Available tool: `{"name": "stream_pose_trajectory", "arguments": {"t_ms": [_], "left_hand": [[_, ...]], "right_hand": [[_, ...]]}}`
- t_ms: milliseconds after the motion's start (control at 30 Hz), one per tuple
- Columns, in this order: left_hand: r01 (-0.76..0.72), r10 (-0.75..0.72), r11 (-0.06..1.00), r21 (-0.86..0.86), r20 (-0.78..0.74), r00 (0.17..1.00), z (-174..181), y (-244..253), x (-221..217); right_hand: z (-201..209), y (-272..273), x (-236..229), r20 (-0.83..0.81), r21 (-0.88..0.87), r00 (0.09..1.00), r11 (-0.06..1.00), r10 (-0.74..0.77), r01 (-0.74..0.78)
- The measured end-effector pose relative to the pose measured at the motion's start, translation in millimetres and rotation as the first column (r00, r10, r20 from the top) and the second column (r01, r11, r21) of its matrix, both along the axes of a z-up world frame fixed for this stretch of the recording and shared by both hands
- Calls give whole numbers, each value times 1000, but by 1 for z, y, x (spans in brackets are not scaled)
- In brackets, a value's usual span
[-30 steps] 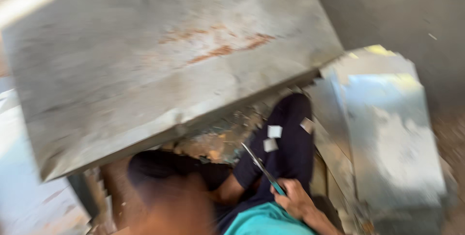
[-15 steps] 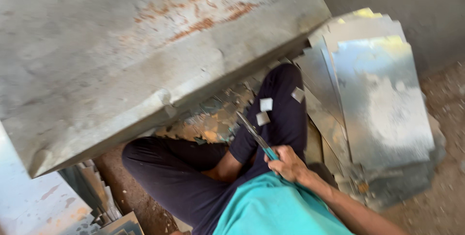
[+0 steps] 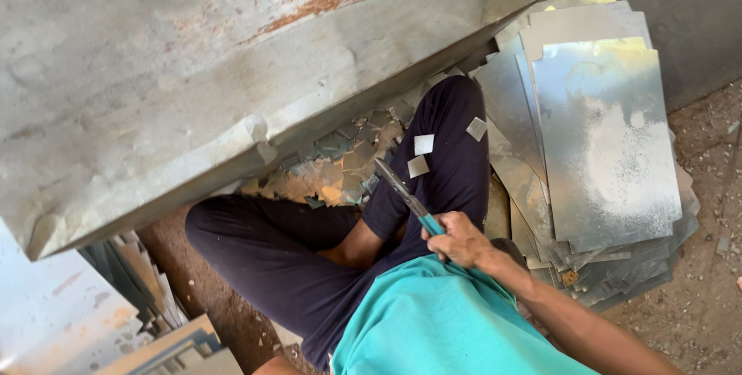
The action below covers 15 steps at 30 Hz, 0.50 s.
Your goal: The person sits on the ground and uses tin snips to cut a large metal sheet into smaller pieces. They repeatedly reposition the sheet and cut along its edges, creating small metal scraps that fall onto the floor.
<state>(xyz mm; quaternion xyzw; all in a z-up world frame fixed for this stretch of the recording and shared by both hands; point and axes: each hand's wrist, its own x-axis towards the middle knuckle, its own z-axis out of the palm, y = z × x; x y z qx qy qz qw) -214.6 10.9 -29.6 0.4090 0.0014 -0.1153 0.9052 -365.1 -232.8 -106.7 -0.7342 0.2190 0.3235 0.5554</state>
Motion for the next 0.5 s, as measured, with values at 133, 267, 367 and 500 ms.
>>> {"name": "stream_pose_trajectory", "arguments": {"t_ms": [133, 267, 367, 500], "left_hand": [[-47, 52, 974, -223, 16, 999, 5, 27, -29], [-114, 164, 875, -471, 65, 984, 19, 72, -92], [-201, 245, 784, -588, -5, 970, -13, 91, -141], [-741, 461, 666, -78, -739, 492, -112, 119, -189]], "right_hand": [[22, -33, -7, -158, 56, 955, 968, 252, -246], [41, -56, -6, -393, -170, 732, 738, 557, -653], [57, -50, 9, -603, -401, 529, 346, 597, -848], [80, -31, 33, -480, -596, 659, 336, 579, -729]]}}
